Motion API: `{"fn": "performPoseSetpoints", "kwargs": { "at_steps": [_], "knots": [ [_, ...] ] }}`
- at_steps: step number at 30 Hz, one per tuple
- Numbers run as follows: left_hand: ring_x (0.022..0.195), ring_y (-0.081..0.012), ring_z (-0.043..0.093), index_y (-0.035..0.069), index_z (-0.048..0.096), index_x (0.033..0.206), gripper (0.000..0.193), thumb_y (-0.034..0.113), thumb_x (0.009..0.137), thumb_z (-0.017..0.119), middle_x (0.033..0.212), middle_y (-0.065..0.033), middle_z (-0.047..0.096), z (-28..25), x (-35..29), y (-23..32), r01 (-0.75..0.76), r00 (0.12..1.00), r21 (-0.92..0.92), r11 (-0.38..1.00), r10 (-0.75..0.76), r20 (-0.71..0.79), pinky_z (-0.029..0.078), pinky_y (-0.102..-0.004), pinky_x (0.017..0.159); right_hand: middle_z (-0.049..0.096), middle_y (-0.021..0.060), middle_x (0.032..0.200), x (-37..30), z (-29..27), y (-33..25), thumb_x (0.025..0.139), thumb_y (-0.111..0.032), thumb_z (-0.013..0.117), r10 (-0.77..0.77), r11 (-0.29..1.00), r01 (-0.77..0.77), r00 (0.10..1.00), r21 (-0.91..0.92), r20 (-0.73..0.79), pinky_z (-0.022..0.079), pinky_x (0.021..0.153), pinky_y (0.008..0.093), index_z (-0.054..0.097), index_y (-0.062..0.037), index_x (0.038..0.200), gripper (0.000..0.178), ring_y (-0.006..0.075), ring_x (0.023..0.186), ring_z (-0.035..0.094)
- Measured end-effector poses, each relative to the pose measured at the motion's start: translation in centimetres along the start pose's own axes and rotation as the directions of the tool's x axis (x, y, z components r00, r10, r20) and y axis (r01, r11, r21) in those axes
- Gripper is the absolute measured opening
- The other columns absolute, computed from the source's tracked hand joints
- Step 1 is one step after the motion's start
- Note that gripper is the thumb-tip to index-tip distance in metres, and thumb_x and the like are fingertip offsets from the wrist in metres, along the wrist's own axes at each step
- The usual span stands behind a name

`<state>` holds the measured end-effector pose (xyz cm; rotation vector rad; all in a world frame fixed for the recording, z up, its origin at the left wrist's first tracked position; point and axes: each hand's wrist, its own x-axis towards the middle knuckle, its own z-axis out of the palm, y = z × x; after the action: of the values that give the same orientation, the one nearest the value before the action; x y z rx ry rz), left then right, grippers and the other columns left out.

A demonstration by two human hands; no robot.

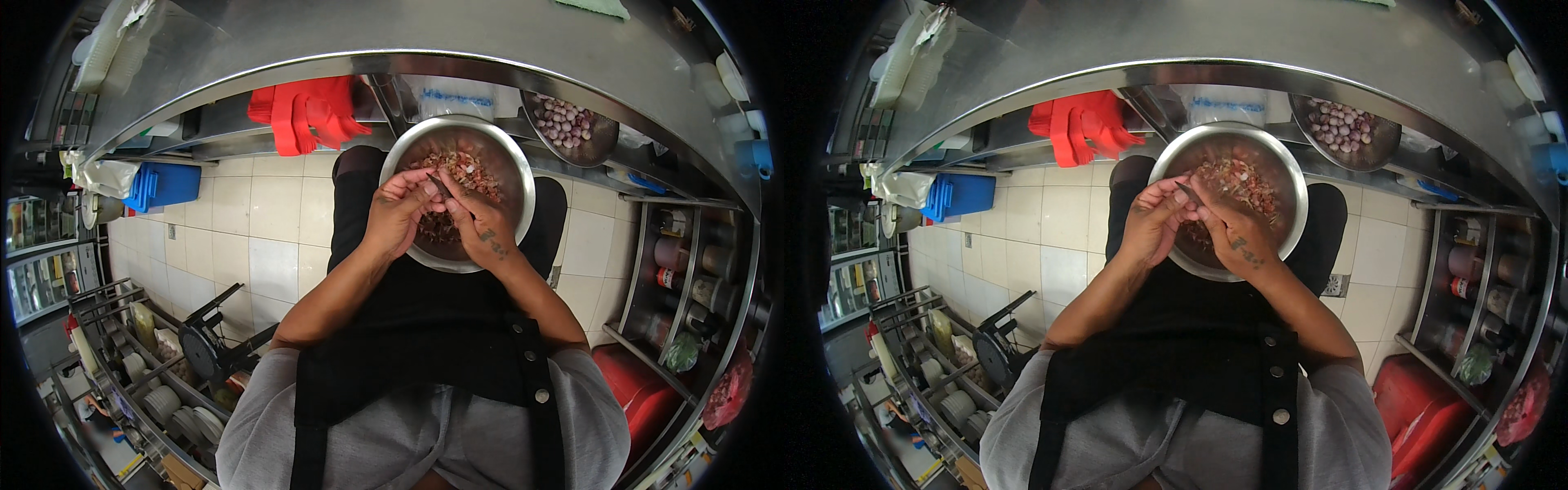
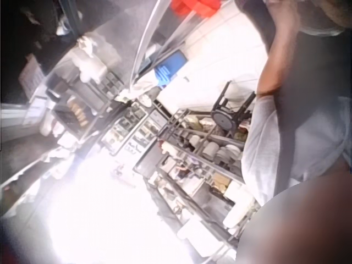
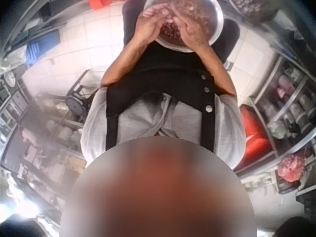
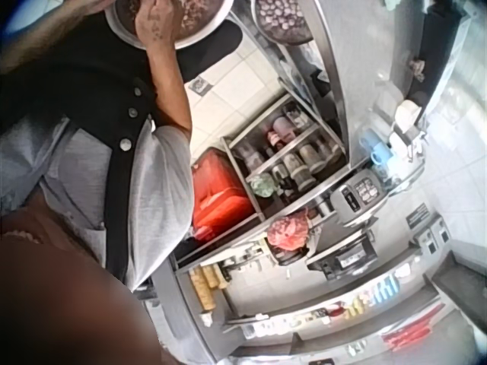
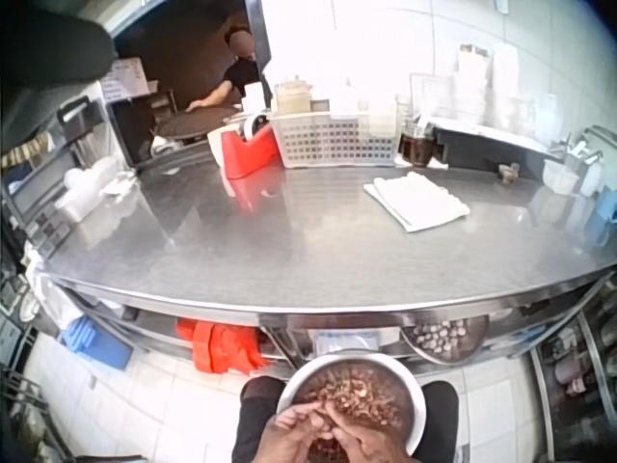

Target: The person carries a food item on a plate to a counter, hands it to a colleague, and then peels garlic cloves by hand and using a small knife over a bowl of meat.

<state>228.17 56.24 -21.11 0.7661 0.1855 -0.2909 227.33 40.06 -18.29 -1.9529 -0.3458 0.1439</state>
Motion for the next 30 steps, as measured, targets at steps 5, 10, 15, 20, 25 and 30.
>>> {"fn": "performPoseSetpoints", "kwargs": {
  "at_steps": [5, 10, 15, 20, 25, 30],
  "knots": [
    [0.078, -0.0154, 0.062, 0.0, 0.058, 0.107, 0.021, 0.002, 0.086, 0.058, 0.092, -0.0083, 0.063, -0.7, 0.1, -0.3, 0.011, 1.0, -0.03, 0.999, -0.011, 0.003, 0.055, -0.0294, 0.071, 0.063, 0.0116, 0.112, 0.0, 0.6, 0.3, 0.093, -0.017, 0.05, 0.003, 0.998, 0.001, 0.998, 0.062, -0.059, 0.048, 0.081, 0.0295, 0.052, -0.0107, 0.128, 0.036, 0.0203, 0.094, 0.063],
    [0.077, -0.0176, 0.063, -0.002, 0.057, 0.109, 0.023, 0.004, 0.087, 0.056, 0.093, -0.0102, 0.063, -0.5, 0.1, -0.3, 0.012, 1.0, -0.036, 0.999, -0.013, -0.012, 0.055, -0.0308, 0.071, 0.059, 0.0003, 0.082, -0.1, 0.3, 0.2, 0.095, -0.022, 0.049, 0.26, 0.893, -0.256, 0.965, 0.37, 0.042, 0.043, 0.057, 0.0212, 0.052, -0.011, 0.128, 0.035, 0.0059, 0.061, 0.05],
    [0.081, -0.0185, 0.062, -0.002, 0.056, 0.111, 0.027, 0.0, 0.085, 0.051, 0.096, -0.0113, 0.062, 0.0, 0.2, -0.3, 0.025, 1.0, 0.019, 1.0, -0.024, -0.01, 0.054, -0.0314, 0.072, 0.047, -0.0025, 0.062, 0.0, 0.5, 1.5, 0.096, -0.024, 0.047, 0.298, 0.823, -0.251, 0.955, 0.51, -0.009, 0.029, 0.042, 0.0179, 0.047, -0.0103, 0.132, 0.039, 0.003, 0.047, 0.036],
    [0.084, -0.0194, 0.061, -0.002, 0.053, 0.115, 0.03, 0.001, 0.085, 0.048, 0.1, -0.0126, 0.06, -0.8, 0.4, -0.3, -0.031, 0.998, -0.017, 0.999, 0.032, 0.058, 0.053, -0.0301, 0.073, 0.045, -0.0043, 0.062, 0.2, -1.0, 1.9, 0.096, -0.026, 0.047, 0.499, 0.706, -0.435, 0.865, 0.559, 0.044, 0.033, 0.047, 0.0171, 0.047, -0.0152, 0.133, 0.039, 0.0022, 0.054, 0.041],
    [0.087, -0.0196, 0.061, -0.002, 0.052, 0.115, 0.029, 0.004, 0.087, 0.046, 0.101, -0.0127, 0.06, -1.2, 0.7, -0.2, 0.013, 0.998, -0.052, 0.999, -0.009, 0.069, 0.053, -0.0296, 0.071, 0.048, -0.0033, 0.06, 0.0, -1.1, 2.9, 0.095, -0.03, 0.048, 0.493, 0.777, -0.467, 0.869, 0.422, 0.055, 0.036, 0.051, 0.0191, 0.042, -0.0148, 0.136, 0.045, 0.0042, 0.053, 0.044],
    [0.086, -0.0199, 0.061, -0.001, 0.051, 0.116, 0.031, 0.008, 0.087, 0.048, 0.102, -0.0126, 0.059, -1.1, 0.9, -0.6, 0.043, 0.997, -0.052, 0.998, -0.046, -0.059, 0.052, -0.0298, 0.068, 0.057, 0.003, 0.062, -0.7, -0.2, 3.5, 0.093, -0.034, 0.051, 0.441, 0.872, -0.448, 0.894, 0.198, 0.079, 0.041, 0.058, 0.023, 0.028, -0.0068, 0.142, 0.061, 0.0072, 0.058, 0.05]
  ]
}}
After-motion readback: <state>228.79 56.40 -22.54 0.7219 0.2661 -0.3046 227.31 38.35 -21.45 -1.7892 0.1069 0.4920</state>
